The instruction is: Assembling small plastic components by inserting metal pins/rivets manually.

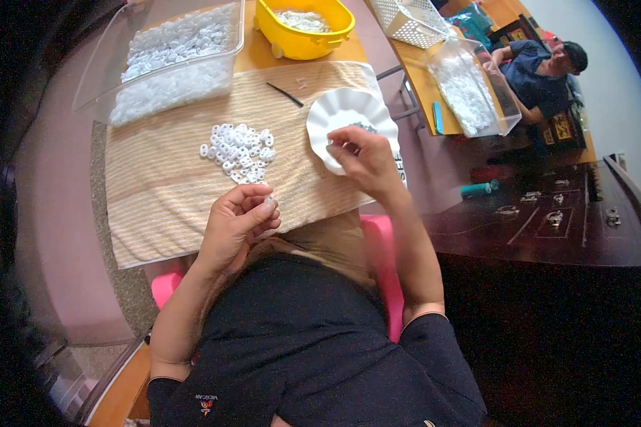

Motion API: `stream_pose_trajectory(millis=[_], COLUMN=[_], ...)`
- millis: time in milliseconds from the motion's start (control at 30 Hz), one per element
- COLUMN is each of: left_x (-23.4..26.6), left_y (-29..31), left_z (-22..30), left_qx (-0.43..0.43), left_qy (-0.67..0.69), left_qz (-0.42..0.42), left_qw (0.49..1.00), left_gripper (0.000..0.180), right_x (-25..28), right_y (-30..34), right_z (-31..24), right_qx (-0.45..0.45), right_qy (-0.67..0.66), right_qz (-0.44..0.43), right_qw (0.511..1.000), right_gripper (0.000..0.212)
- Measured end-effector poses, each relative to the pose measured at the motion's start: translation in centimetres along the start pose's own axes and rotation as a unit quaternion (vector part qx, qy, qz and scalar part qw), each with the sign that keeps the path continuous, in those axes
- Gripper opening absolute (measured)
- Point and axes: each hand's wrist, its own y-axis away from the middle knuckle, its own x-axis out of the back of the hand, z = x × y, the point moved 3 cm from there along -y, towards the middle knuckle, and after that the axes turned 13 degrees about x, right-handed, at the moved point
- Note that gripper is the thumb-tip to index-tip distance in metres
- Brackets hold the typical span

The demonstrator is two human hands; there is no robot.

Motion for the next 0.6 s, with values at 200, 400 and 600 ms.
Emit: stream_pose_trajectory(millis=[200,400,600], left_x=[0.0,0.1,0.2], left_y=[0.0,0.0,-0.1], left_z=[0.0,0.0,0.0], left_qx=[0.0,0.002,0.001], left_qy=[-0.006,-0.006,-0.003], left_qz=[0.005,0.014,0.017], left_qw=[1.0,1.0,1.0], left_gripper=[0.018,0.018,0.017], right_x=[1.7,1.1,0.8], right_y=[-1.0,-1.2,-1.9], right_z=[0.8,1.0,0.5], right_qx=[0.015,0.019,0.067], right_qy=[0.126,0.22,0.302], right_qz=[-0.041,-0.097,-0.158], right_qw=[0.991,0.971,0.938], right_gripper=[0.017,0.018,0.015])
